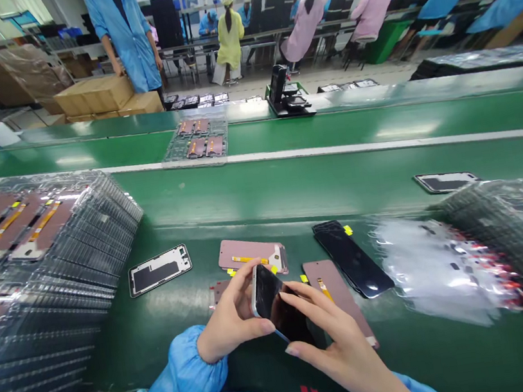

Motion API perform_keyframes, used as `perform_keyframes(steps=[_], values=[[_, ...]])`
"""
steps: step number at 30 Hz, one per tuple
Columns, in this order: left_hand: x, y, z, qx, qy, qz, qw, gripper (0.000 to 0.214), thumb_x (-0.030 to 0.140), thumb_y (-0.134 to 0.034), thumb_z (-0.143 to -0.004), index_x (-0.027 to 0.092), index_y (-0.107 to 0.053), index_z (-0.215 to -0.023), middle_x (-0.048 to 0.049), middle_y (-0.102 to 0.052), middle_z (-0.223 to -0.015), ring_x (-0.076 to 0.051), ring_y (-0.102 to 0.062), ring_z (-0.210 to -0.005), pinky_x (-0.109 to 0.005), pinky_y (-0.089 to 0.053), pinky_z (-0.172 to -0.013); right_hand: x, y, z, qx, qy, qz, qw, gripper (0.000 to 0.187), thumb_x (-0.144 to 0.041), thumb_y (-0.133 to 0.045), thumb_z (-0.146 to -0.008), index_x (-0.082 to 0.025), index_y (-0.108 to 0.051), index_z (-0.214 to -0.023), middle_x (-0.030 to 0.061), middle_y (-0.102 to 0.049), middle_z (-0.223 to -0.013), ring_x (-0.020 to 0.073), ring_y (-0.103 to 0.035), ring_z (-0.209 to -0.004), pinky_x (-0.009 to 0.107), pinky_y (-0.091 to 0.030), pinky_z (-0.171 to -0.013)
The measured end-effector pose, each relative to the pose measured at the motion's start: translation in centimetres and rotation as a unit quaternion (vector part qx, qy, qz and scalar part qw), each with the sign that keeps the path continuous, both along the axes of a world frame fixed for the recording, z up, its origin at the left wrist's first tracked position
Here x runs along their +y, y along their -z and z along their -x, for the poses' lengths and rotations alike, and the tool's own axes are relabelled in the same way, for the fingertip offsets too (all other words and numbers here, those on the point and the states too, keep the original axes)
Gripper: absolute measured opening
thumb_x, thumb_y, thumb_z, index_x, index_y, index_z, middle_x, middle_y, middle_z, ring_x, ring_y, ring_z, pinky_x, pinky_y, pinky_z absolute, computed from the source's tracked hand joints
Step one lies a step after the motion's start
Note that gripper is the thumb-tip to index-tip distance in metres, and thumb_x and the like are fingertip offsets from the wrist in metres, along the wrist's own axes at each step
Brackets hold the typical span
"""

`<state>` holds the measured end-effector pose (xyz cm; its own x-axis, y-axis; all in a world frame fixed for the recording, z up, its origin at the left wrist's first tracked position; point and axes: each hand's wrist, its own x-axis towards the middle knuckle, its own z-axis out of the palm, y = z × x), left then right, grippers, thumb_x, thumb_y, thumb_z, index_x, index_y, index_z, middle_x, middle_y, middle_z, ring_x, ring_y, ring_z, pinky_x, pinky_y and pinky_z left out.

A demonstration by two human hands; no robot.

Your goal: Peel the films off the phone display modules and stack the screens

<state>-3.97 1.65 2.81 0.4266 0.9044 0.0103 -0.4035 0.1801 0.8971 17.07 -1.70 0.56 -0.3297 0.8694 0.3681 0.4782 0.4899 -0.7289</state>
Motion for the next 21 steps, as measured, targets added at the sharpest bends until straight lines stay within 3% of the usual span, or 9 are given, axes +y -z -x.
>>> perform_keyframes(steps=[21], values=[[-0.19, -0.39, 0.18, 0.062, 0.004, -0.048, 0.997, 0.081, 0.034, -0.078, -0.075, 0.024, -0.04, -0.146, -0.015, -0.059, -0.137, -0.036, -0.045, -0.136, -0.045, -0.043, -0.106, 0.13, -0.13, 0.04, -0.032, -0.019, -0.057, 0.998, 0.06, -0.045, -0.068, -0.088, -0.027, -0.05, -0.143, 0.0139, -0.054, -0.14, 0.0327, -0.057, -0.125, 0.047, -0.055, -0.097]])
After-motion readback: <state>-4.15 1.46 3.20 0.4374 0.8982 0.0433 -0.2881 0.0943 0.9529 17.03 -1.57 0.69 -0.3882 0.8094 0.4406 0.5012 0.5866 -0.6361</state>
